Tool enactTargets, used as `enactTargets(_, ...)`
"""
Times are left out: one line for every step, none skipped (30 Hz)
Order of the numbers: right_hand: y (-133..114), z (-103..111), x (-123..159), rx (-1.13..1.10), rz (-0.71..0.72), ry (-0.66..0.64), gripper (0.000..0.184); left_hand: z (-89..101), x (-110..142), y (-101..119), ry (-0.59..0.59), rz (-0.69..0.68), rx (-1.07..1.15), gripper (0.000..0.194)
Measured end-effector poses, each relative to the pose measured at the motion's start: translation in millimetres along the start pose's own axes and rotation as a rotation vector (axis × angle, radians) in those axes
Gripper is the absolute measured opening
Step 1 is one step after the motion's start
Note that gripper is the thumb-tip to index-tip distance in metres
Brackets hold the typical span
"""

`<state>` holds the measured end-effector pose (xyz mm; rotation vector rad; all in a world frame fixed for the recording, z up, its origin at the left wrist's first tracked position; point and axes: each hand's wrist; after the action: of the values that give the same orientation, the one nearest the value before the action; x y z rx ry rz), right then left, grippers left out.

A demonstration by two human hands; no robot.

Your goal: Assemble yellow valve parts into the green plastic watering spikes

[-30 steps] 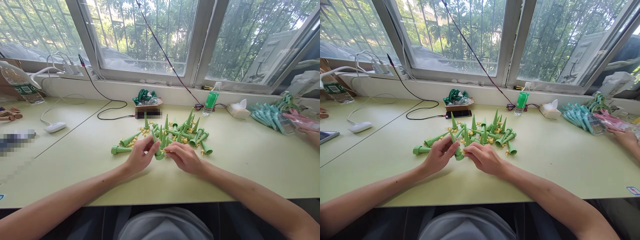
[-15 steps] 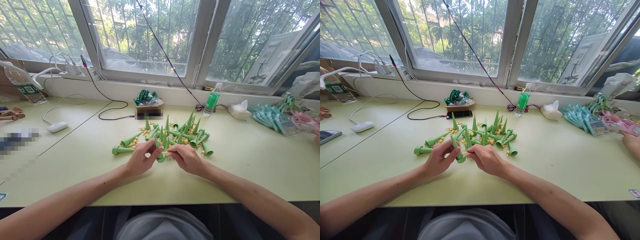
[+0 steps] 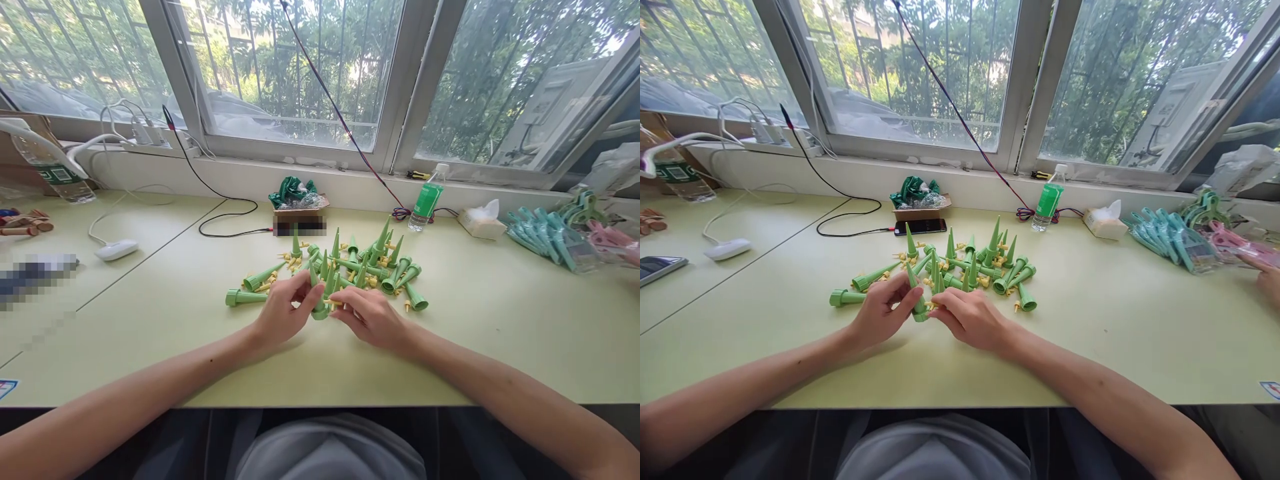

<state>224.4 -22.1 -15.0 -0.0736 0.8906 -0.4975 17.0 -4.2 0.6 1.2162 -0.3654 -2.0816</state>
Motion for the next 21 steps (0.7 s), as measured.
enactTargets(0.4, -0.2, 0.1, 0.014, 0.005, -0.001, 0.017, -0.5, 0.8, -0.4, -0.009, -0.024, 0.004, 0.039)
enactTargets(1.0, -0.5, 0.2, 0.021, 0.012, -0.005, 0.018, -0.9, 1.7, -0.9, -0.023, -0.049, 0.008, 0.037)
enactTargets(1.6, -0.7, 0.1, 0.025, 0.019, -0.010, 0.020, -1.2, 2.7, -1.4, -0.039, -0.068, 0.014, 0.036)
enactTargets(2.2, -0.9, 0.0, 0.028, 0.026, -0.015, 0.021, -1.4, 3.6, -1.9, -0.053, -0.081, 0.018, 0.034)
enactTargets(2.7, -1.0, -0.2, 0.032, 0.031, -0.021, 0.022, -1.4, 4.4, -2.4, -0.065, -0.088, 0.019, 0.033)
enactTargets(3.0, -1.0, -0.4, 0.036, 0.034, -0.027, 0.023, -1.1, 5.0, -2.9, -0.071, -0.093, 0.017, 0.033)
enactTargets(3.1, -0.9, -0.6, 0.040, 0.035, -0.033, 0.024, -0.5, 5.3, -3.2, -0.075, -0.099, 0.014, 0.033)
enactTargets(3.1, -0.8, -0.8, 0.041, 0.036, -0.036, 0.025, 0.2, 5.4, -3.3, -0.078, -0.111, 0.011, 0.034)
enactTargets(3.0, -0.7, -0.9, 0.039, 0.038, -0.037, 0.025, 1.0, 5.4, -3.4, -0.081, -0.130, 0.009, 0.033)
enactTargets(2.7, -0.5, -1.0, 0.034, 0.041, -0.037, 0.026, 1.9, 5.3, -3.3, -0.084, -0.155, 0.009, 0.032)
enactTargets(2.3, -0.3, -1.1, 0.029, 0.040, -0.035, 0.026, 2.7, 5.2, -3.2, -0.088, -0.182, 0.010, 0.030)
enactTargets(1.8, -0.2, -1.2, 0.022, 0.035, -0.033, 0.027, 3.4, 5.2, -3.1, -0.096, -0.209, 0.010, 0.027)
enactTargets(1.0, -0.1, -1.3, 0.011, 0.019, -0.037, 0.028, 4.0, 5.4, -3.2, -0.108, -0.238, 0.008, 0.025)
enactTargets(0.1, 0.0, -1.6, -0.004, -0.011, -0.044, 0.030, 4.3, 5.6, -3.4, -0.116, -0.271, 0.007, 0.021)
enactTargets(-1.1, -0.1, -1.9, -0.026, -0.055, -0.050, 0.031, 4.6, 6.0, -3.8, -0.120, -0.307, 0.005, 0.017)
enactTargets(-2.3, -0.3, -2.4, -0.057, -0.109, -0.054, 0.033, 4.8, 6.4, -4.3, -0.124, -0.346, 0.000, 0.010)
enactTargets(-3.5, -0.6, -2.8, -0.093, -0.163, -0.056, 0.034, 5.0, 6.8, -4.8, -0.124, -0.385, -0.006, 0.003)
enactTargets(-4.6, -1.1, -3.3, -0.129, -0.211, -0.055, 0.035, 5.1, 7.1, -5.2, -0.122, -0.422, -0.013, 0.005)
enactTargets(-5.4, -1.7, -3.7, -0.159, -0.247, -0.052, 0.035, 5.2, 7.3, -5.6, -0.120, -0.451, -0.021, 0.011)
enactTargets(-5.8, -2.4, -3.9, -0.181, -0.269, -0.049, 0.035, 5.3, 7.3, -5.8, -0.122, -0.472, -0.030, 0.014)
enactTargets(-5.9, -3.2, -3.8, -0.196, -0.283, -0.048, 0.033, 5.4, 7.2, -5.8, -0.125, -0.481, -0.037, 0.015)
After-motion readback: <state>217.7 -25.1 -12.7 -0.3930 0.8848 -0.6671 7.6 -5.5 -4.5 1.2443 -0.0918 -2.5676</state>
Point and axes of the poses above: each hand's wrist, its own x-axis away from the middle knuckle, its own z-axis out of the back of the hand, y = z × x, and after that the axes turned 4 degrees about -x, right-handed
